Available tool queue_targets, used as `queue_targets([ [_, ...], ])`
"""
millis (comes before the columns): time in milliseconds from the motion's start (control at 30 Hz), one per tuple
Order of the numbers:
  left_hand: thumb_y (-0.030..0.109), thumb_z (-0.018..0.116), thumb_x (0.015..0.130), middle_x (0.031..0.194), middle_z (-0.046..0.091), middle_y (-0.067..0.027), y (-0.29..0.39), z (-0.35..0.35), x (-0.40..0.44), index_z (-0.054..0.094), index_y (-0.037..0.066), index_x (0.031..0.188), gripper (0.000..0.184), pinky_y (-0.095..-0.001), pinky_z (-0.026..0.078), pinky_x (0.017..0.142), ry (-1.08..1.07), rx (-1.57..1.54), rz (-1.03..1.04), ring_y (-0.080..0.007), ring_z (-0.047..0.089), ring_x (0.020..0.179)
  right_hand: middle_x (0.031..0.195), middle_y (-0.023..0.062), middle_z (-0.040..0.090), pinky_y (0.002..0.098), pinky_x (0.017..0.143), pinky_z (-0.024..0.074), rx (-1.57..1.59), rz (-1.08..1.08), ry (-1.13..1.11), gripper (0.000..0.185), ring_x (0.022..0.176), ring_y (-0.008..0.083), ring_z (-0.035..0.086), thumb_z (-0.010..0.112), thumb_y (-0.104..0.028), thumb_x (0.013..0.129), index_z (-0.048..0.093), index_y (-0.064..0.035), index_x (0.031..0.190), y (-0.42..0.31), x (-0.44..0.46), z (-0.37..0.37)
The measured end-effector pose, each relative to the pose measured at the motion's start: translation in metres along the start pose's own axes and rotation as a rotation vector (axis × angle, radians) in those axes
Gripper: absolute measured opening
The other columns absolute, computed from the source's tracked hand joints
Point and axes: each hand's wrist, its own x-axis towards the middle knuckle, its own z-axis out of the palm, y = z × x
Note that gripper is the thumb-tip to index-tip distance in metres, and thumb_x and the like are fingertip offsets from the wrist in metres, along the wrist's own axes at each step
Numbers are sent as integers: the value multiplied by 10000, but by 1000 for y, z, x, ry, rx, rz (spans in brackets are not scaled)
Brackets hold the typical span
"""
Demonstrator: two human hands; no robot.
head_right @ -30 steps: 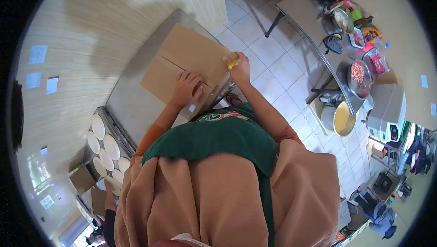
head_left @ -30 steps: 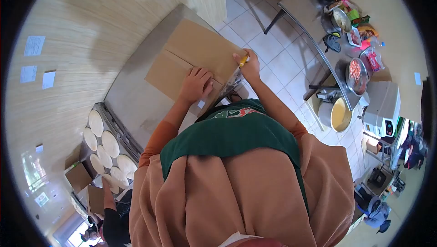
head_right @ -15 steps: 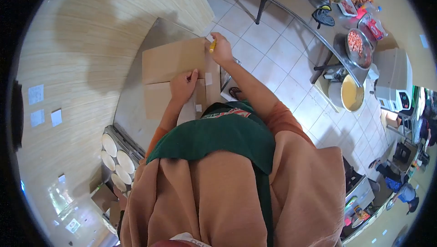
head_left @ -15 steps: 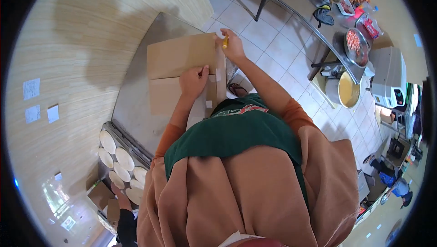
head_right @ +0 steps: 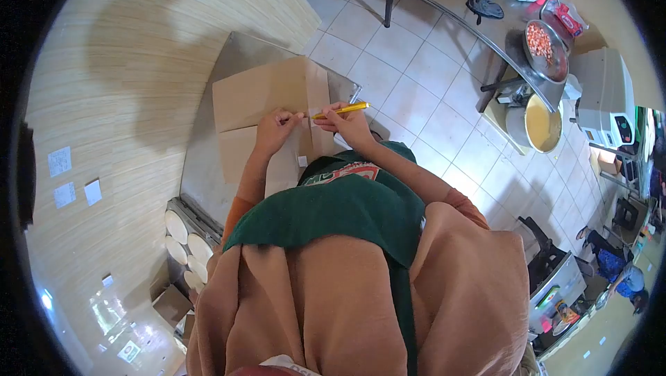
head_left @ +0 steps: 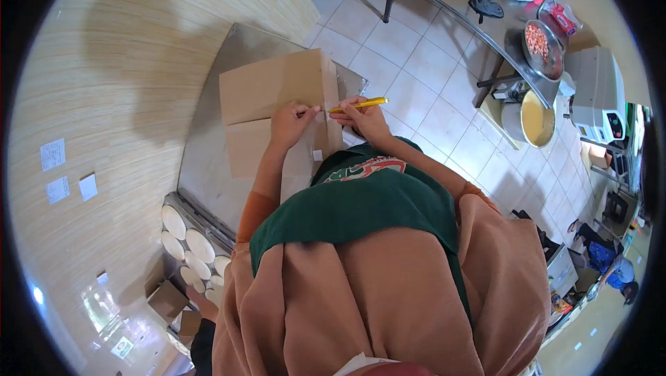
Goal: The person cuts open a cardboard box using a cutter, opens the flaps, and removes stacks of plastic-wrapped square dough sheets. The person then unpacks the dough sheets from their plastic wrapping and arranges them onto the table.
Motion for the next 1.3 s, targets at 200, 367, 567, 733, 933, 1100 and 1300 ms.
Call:
queue_targets([
  [200, 536, 646, 828, 756, 617, -126, 1, 4, -1, 753, 78, 853, 471, -401, 464, 670, 36, 45, -39, -296, 625, 728, 1076, 150, 652, 286, 821, 572, 5, 24, -47, 160, 997, 222, 677, 550, -184, 988, 502, -34, 1019, 3, -3, -4],
  [367, 537, 638, 833, 772, 638, -133, 1, 5, -3, 755, 88, 851, 464, -401, 470, 661, 70, 41, -10, -294, 636, 728, 1080, 141, 655, 289, 834, 563, -36, 9, -88, 147, 1007, 215, 672, 547, -181, 990, 494, -47, 1020, 9, -2, -3],
  [567, 485, 645, 853, 765, 625, -114, 10, 1, -5, 735, 64, 853, 431, -371, 456, 642, 38, 40, -32, -269, 614, 702, 1040, 132, 650, 286, 836, 565, -147, -114, -123, 140, 989, 183, 665, 567, -136, 972, 540, -6, 1018, 10, -5, 3],
  [733, 488, 629, 858, 692, 613, -119, 6, 4, -5, 742, 84, 817, 421, -382, 454, 604, 78, 56, 26, -277, 611, 650, 981, 116, 663, 271, 791, 569, -352, -220, -127, 146, 934, 160, 675, 570, -130, 969, 553, 1, 1030, 7, -4, 7],
  [933, 458, 613, 870, 661, 610, -128, 14, -11, -8, 691, 69, 715, 425, -410, 454, 589, 113, -69, 70, -290, 615, 645, 903, 123, 687, 280, 711, 585, -306, -82, -73, 170, 805, 180, 705, 568, -160, 970, 547, 2, 1018, -10, 16, 10],
  [1100, 392, 707, 812, 661, 606, -117, 27, -18, -8, 633, 54, 730, 356, -408, 481, 640, -39, 70, -111, -292, 625, 677, 920, 149, 690, 283, 668, 583, -238, 70, -9, 210, 799, 211, 715, 547, -233, 985, 539, -23, 1000, -38, 21, 8],
  [1300, 333, 847, 653, 1127, 573, -109, 42, -29, 28, 533, 113, 1196, 665, -440, 463, 894, -181, 539, 257, -295, 565, 1068, 961, 163, 686, 288, 642, 570, -235, -50, 76, 249, 810, 220, 714, 538, -272, 992, 506, -31, 1046, -43, 28, -15],
])
